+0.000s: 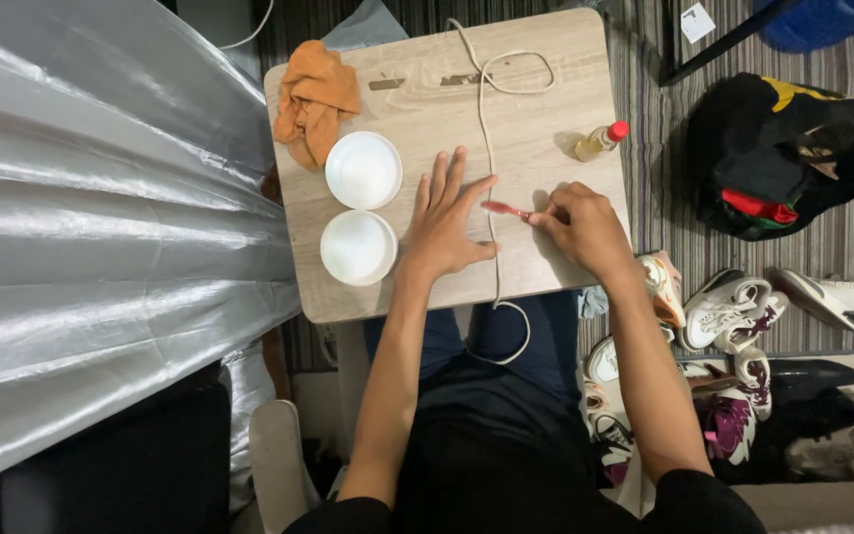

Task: Applying adhesive or treatment to a shoe lace or thin component using a small brush at a repair bench.

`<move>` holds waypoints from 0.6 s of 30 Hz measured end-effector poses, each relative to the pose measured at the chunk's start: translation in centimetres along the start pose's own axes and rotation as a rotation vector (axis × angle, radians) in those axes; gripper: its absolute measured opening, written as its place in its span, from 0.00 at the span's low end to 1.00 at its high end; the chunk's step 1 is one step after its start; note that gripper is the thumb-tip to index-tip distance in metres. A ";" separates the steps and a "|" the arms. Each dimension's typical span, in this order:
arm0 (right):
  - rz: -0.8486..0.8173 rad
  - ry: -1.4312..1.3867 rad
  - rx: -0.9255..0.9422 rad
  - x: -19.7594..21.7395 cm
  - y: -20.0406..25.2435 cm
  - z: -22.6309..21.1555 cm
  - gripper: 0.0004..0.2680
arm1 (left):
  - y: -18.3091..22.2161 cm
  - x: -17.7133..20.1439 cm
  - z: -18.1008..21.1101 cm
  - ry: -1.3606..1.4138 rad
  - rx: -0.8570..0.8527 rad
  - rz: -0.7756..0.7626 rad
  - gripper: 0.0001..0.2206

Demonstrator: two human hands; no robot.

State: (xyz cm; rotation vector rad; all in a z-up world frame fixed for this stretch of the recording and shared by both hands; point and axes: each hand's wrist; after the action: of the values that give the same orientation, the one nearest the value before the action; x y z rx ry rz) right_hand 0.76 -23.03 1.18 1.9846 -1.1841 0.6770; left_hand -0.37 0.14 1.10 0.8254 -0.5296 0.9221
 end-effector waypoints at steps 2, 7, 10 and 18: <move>0.004 -0.004 -0.003 -0.3 0.0 0.3 0.09 | 0.1 0.0 0.0 0.006 -0.004 0.006 0.45; -0.084 -0.027 -0.004 1.5 0.8 -1.2 0.07 | 0.1 0.0 0.0 0.022 -0.017 0.019 0.45; -0.112 -0.022 -0.008 1.8 1.2 -1.7 0.07 | 0.1 0.0 0.1 0.006 -0.013 0.016 0.45; 0.025 0.037 0.027 0.5 0.5 -1.2 0.10 | -0.1 -0.2 -0.1 0.021 -0.017 0.014 0.45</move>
State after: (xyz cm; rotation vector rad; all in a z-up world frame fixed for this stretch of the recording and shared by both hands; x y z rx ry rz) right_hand 0.40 -22.50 2.40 1.9740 -1.1854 0.7437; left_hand -0.42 0.09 0.83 0.7973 -0.5252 0.9372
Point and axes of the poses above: each hand's wrist, its own y-axis away from the middle knuckle, its own x-axis out of the back of the hand, z = x × y, and after that the axes turned 7 degrees about -z, right-handed
